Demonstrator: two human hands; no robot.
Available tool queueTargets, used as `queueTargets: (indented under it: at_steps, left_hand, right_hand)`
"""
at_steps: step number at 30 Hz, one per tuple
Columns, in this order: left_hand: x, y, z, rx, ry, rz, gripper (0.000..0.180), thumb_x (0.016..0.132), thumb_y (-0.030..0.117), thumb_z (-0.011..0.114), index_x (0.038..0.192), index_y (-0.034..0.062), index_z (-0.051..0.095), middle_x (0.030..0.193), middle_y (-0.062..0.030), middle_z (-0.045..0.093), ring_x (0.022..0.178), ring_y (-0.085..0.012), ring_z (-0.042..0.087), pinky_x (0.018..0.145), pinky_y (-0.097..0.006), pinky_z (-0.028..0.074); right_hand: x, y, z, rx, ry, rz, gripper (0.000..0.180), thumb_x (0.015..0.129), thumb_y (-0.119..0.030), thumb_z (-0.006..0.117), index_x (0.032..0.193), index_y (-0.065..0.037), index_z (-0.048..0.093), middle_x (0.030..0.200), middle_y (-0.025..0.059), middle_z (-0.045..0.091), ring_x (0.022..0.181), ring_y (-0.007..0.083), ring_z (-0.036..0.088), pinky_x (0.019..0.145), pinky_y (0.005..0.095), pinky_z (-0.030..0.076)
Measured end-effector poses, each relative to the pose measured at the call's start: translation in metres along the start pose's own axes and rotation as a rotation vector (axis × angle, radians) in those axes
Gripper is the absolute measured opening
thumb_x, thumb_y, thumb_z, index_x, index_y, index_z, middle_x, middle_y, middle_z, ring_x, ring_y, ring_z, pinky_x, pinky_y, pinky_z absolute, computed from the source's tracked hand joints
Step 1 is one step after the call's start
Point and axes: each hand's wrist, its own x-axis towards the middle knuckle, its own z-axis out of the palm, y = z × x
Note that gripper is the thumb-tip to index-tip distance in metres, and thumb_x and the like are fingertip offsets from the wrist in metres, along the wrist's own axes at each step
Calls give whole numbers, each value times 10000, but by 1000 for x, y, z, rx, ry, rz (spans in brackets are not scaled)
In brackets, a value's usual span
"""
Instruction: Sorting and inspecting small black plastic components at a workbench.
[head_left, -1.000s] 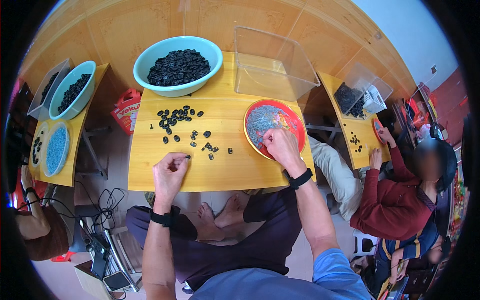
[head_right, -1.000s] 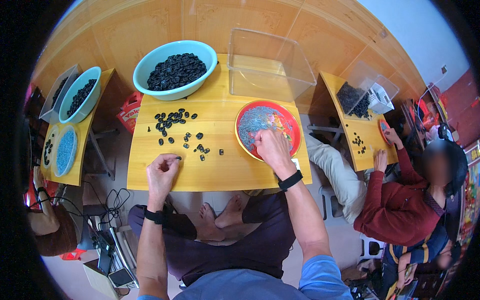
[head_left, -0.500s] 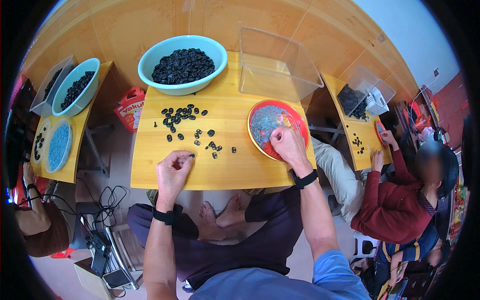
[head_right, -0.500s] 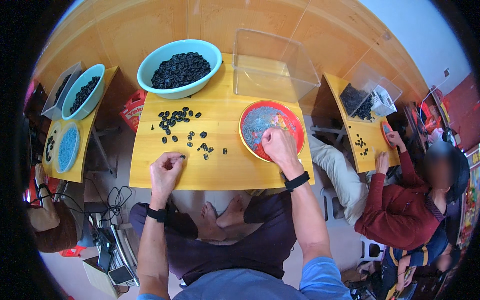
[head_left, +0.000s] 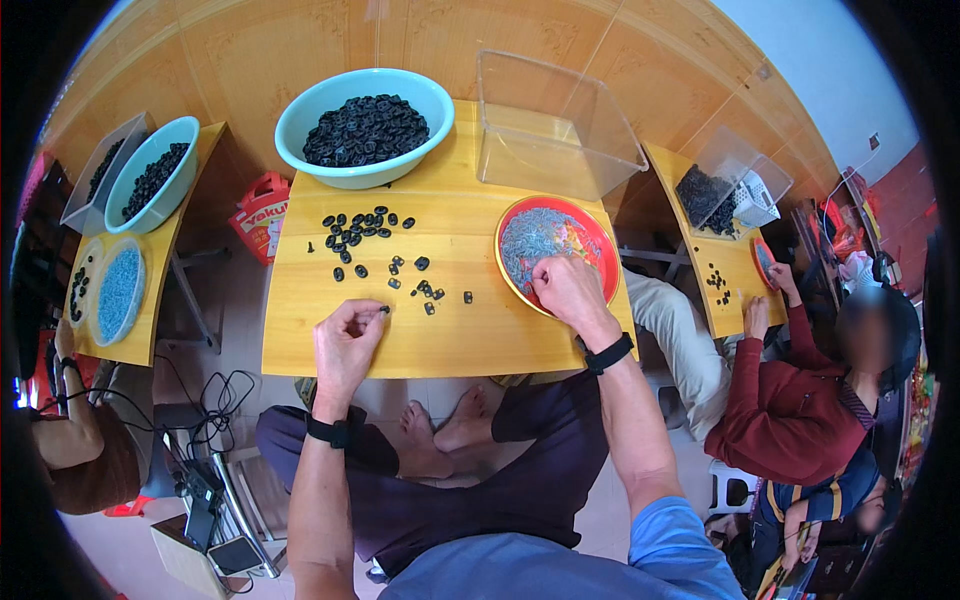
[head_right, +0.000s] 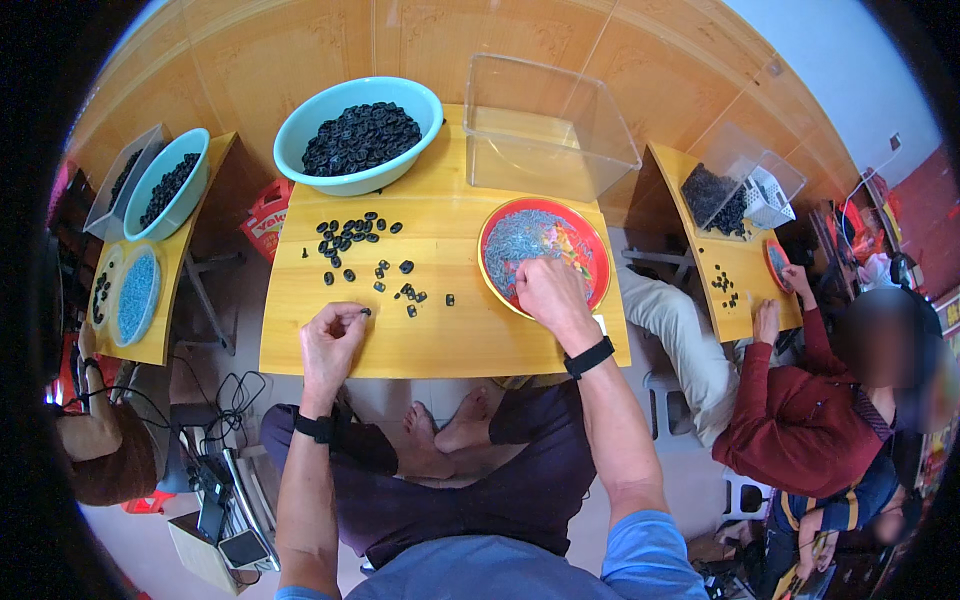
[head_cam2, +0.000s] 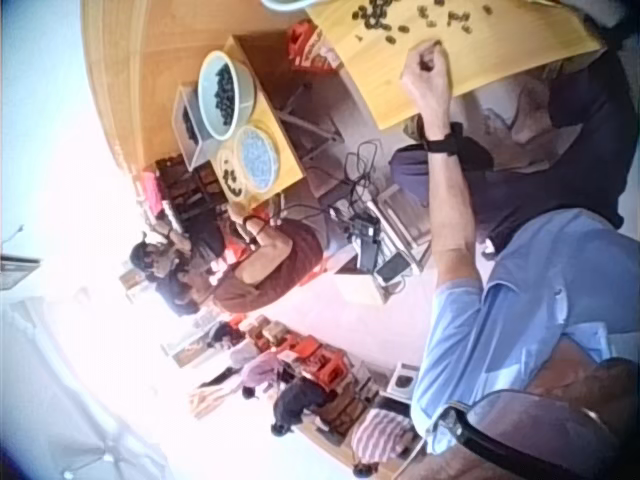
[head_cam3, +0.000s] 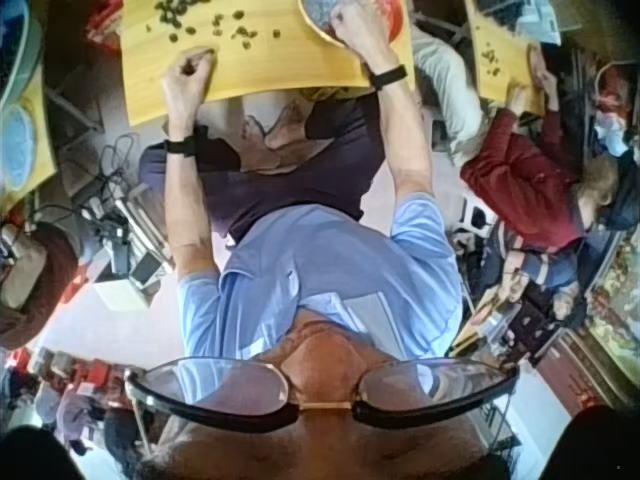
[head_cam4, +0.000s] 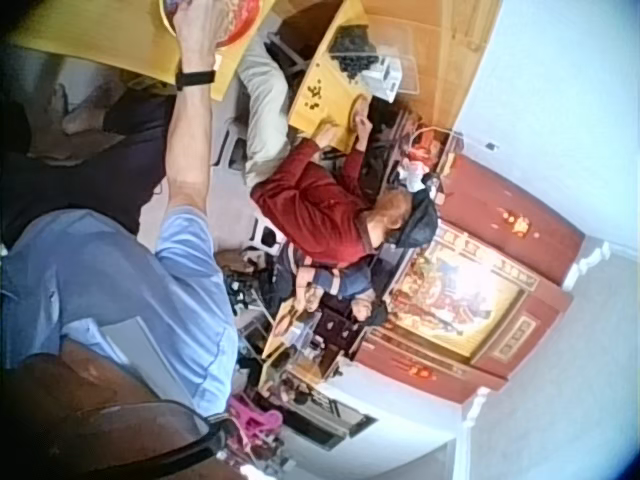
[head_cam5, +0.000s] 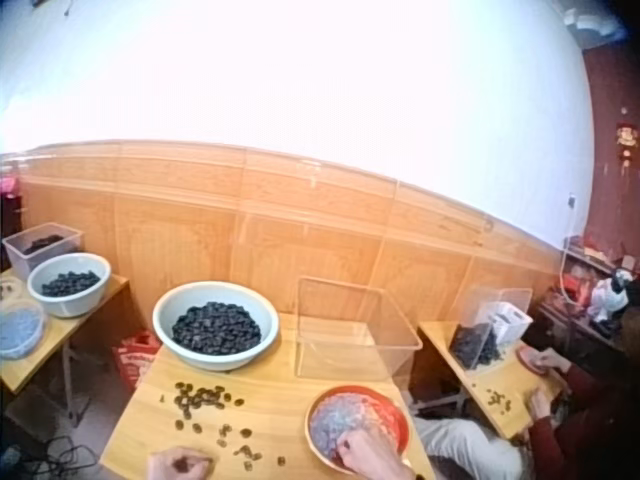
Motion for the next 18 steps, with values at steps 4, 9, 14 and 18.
queueTargets:
  at_steps: [4,9,14,18]
  left_hand:
    - [-1,-2,-4,5,13,-8,123,854,42,721,948,-33,698,779,-32,704,660,-42,590,634,-215,504]
    - [1,-12,0,-140,-15,-53,138,863,47,722,967,-40,698,792,-18,694,702,-44,604,657,-210,504]
    - [2,-11,-4,-255,-69,-83,152,866,25,714,1003,-38,701,833,-20,701,730,-48,619,701,-204,525]
    - [1,-7,-7,-248,-115,-84,164,865,27,714,1017,-34,705,857,-49,719,751,-64,643,719,-213,537]
  right_hand:
    - [3,-10,-3,-74,-46,-24,131,785,-126,598,788,-64,713,810,197,689,791,391,675,714,498,538]
    - [-7,-2,-11,139,213,-62,84,784,-91,635,820,-27,677,736,170,677,711,307,693,644,395,543]
    - [-22,-69,-21,724,105,-70,69,805,-67,686,850,-15,680,780,138,717,690,208,717,649,312,558]
    - [-20,-113,20,821,20,-162,73,813,-50,686,871,-6,673,765,117,717,693,177,713,650,300,559]
